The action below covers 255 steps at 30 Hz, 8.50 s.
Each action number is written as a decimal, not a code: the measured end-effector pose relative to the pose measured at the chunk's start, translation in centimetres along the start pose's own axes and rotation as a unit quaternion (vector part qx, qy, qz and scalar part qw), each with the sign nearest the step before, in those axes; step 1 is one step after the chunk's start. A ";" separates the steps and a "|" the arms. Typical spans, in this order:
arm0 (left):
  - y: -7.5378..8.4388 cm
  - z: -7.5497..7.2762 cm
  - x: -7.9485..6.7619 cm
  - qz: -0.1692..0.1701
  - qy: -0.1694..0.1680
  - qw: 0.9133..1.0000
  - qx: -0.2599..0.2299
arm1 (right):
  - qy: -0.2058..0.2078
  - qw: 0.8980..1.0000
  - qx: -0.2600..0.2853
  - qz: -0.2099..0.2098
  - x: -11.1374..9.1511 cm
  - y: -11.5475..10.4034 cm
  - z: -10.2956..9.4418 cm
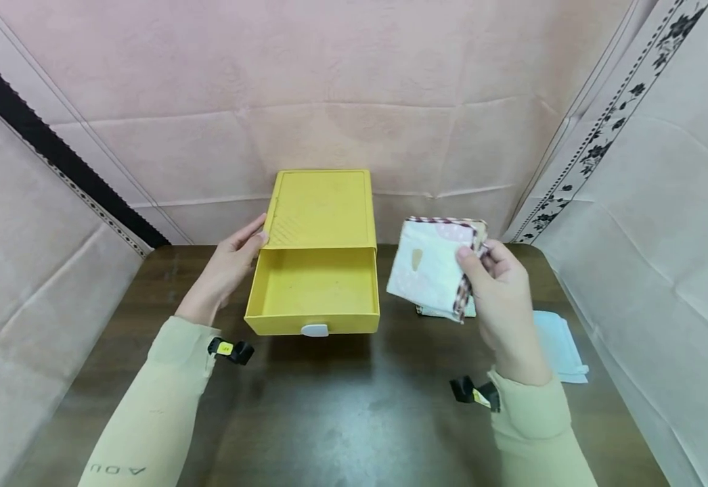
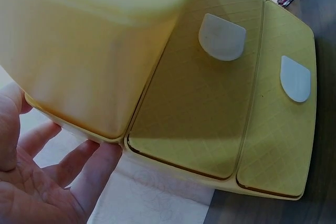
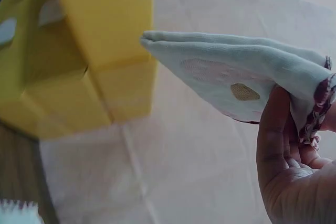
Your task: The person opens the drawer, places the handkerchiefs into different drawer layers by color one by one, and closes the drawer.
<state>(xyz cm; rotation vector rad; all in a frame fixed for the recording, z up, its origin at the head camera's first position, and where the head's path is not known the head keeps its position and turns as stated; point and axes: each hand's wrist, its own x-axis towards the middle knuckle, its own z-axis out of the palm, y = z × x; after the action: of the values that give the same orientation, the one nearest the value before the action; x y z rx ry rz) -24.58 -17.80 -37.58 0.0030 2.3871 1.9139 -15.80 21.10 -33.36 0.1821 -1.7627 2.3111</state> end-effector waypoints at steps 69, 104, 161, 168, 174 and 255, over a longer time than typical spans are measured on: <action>-0.1 0.1 0.1 -0.022 0.014 0.999 0.036 | -0.214 0.790 -0.570 0.066 2.3 4.8 15.0; 0.1 0.0 0.0 -0.011 0.014 1.000 0.022 | -0.144 0.905 -0.396 0.055 0.3 1.2 11.2; 0.0 -0.3 0.0 -0.015 0.013 1.000 0.025 | -0.124 0.893 -0.433 -0.002 -6.3 9.2 11.5; -0.2 -0.6 -0.2 -0.002 0.018 1.000 0.015 | -0.118 0.913 -0.390 -0.002 -5.0 9.9 12.2; 0.0 -0.1 -0.1 -0.002 0.005 1.000 0.010 | -0.093 0.915 -0.391 -0.028 -3.5 10.5 12.2; 0.6 0.8 0.2 0.024 0.005 0.999 -0.033 | -0.108 0.925 -0.343 0.127 1.0 16.0 11.5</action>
<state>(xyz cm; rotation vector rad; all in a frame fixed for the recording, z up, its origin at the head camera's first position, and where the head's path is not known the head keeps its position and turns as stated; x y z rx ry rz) -24.77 -16.89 -37.13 0.0480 2.3491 2.0176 -21.26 6.13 -44.94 0.0882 -2.7255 1.7087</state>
